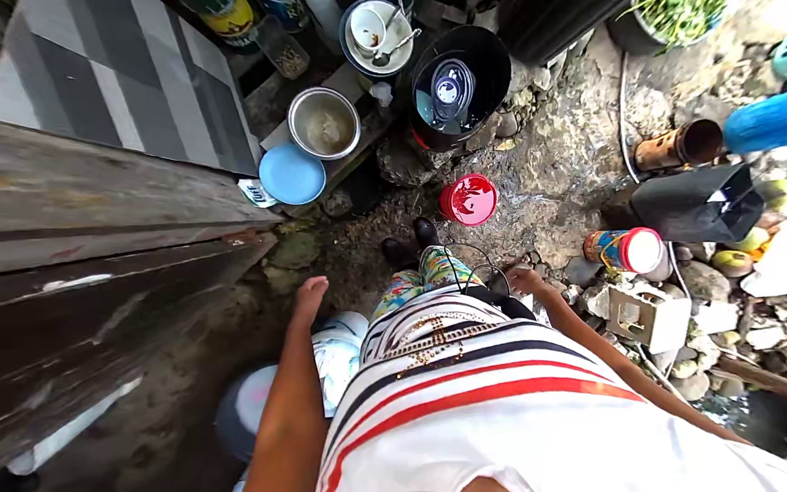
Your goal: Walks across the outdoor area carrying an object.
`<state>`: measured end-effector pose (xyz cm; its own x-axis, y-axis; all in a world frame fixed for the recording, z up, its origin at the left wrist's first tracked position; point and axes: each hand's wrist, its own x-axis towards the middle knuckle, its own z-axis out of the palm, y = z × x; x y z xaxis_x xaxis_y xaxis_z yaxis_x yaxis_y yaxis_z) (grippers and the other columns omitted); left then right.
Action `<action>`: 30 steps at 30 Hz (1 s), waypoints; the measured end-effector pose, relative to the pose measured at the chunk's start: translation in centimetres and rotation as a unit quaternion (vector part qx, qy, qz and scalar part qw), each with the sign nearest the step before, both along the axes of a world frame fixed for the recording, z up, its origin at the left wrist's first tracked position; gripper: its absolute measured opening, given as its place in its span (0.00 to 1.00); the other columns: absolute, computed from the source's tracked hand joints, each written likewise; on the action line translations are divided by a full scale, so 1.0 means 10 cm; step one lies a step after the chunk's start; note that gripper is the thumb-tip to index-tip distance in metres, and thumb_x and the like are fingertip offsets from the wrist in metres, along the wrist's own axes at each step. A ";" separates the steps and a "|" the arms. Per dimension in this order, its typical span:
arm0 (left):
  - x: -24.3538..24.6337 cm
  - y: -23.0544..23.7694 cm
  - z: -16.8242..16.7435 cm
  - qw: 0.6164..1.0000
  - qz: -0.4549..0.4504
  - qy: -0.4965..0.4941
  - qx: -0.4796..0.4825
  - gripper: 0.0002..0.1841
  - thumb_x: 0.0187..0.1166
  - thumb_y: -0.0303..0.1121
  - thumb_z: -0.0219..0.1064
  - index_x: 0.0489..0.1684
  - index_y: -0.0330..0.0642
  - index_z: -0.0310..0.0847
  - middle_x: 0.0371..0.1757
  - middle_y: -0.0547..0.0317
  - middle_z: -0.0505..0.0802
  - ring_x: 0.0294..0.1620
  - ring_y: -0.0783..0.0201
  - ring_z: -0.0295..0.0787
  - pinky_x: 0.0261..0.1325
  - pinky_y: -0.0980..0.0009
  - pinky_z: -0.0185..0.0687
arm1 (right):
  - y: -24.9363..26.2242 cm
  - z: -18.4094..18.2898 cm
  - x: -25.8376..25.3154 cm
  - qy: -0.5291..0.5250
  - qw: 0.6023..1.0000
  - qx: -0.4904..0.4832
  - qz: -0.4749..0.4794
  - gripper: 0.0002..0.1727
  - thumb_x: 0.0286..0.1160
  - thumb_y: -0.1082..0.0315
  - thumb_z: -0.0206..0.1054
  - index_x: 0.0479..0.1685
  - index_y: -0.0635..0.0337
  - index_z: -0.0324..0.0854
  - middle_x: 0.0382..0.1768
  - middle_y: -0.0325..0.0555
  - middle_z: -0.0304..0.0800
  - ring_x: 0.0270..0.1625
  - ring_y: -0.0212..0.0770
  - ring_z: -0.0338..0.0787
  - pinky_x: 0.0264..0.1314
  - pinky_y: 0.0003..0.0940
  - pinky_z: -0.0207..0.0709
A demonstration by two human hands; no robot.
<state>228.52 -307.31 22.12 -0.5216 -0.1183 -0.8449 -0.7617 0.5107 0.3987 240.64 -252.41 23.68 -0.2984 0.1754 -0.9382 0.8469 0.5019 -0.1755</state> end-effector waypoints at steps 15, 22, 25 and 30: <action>0.75 -0.11 -0.17 0.995 0.104 -0.007 0.011 0.21 0.90 0.31 0.58 0.75 0.26 0.74 0.73 0.29 0.83 0.72 0.41 0.82 0.77 0.50 0.74 | -0.18 0.25 -1.17 0.045 0.994 -0.003 0.103 0.23 0.91 0.67 0.56 0.79 0.68 0.73 0.66 0.68 0.86 0.60 0.57 0.90 0.66 0.51 0.81; 1.17 0.15 0.08 0.981 0.180 -0.062 0.031 0.22 0.92 0.35 0.57 0.76 0.28 0.73 0.72 0.31 0.84 0.70 0.41 0.83 0.71 0.44 0.76 | -0.22 0.17 -1.70 0.105 0.981 -0.030 0.163 0.22 0.90 0.68 0.58 0.76 0.69 0.76 0.63 0.68 0.88 0.60 0.58 0.91 0.68 0.52 0.80; 0.69 0.34 0.67 0.961 0.249 0.020 0.118 0.22 0.94 0.38 0.52 0.78 0.33 0.72 0.62 0.43 0.91 0.56 0.54 0.92 0.61 0.57 0.86 | -0.18 -0.03 -1.67 0.091 0.974 -0.045 0.204 0.22 0.87 0.67 0.61 0.75 0.69 0.77 0.62 0.69 0.88 0.60 0.61 0.91 0.69 0.55 0.80; -0.21 0.66 2.05 0.832 0.099 0.332 0.434 0.19 0.84 0.55 0.62 0.54 0.54 0.93 0.38 0.71 0.96 0.37 0.73 0.92 0.47 0.71 0.90 | -0.04 -0.22 -1.68 0.027 0.962 -0.053 0.266 0.22 0.86 0.67 0.64 0.74 0.69 0.79 0.64 0.72 0.87 0.64 0.66 0.90 0.74 0.60 0.77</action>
<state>226.41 -300.73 42.61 -0.9503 0.2461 -0.1905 -0.2613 -0.2985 0.9179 223.81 -252.79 21.44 -0.3689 -0.1107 -0.9228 0.4640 0.8384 -0.2861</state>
